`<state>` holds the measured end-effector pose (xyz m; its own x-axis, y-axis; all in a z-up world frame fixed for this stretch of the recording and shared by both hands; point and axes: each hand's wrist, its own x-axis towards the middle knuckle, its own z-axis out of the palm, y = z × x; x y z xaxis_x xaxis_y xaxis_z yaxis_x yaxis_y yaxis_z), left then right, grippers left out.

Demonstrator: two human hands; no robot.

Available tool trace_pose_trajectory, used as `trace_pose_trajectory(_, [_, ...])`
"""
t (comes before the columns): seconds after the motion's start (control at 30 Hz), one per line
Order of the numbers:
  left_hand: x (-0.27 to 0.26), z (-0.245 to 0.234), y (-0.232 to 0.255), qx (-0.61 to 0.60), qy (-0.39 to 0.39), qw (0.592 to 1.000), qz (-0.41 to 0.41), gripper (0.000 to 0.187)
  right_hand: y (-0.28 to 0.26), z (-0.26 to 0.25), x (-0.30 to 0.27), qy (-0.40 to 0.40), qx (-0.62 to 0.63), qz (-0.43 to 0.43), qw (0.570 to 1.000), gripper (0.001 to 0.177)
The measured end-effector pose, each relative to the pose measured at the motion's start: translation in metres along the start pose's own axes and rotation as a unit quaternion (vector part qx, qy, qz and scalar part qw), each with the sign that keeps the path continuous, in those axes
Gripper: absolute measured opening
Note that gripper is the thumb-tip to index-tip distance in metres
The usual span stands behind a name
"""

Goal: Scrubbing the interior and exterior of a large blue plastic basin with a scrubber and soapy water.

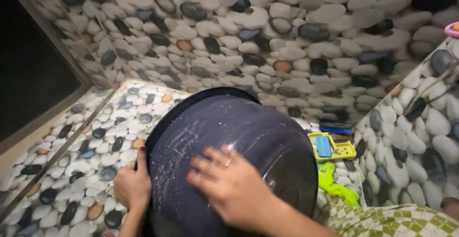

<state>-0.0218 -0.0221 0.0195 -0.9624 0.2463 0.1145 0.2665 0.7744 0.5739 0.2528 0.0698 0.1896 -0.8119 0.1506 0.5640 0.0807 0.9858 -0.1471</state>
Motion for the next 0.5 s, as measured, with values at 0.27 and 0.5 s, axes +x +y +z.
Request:
trace_pose_trajectory(0.27, [-0.01, -0.005, 0.003, -0.002, 0.022, 1.0, -0.011, 0.087, 0.17, 0.021, -0.036, 0.065, 0.107, 0.288, 0.949, 0.033])
trace_pose_trajectory(0.5, [-0.004, 0.001, 0.001, 0.02, 0.008, 1.0, -0.017, 0.085, 0.103, 0.002, -0.015, 0.1, 0.102, 0.282, 0.949, 0.033])
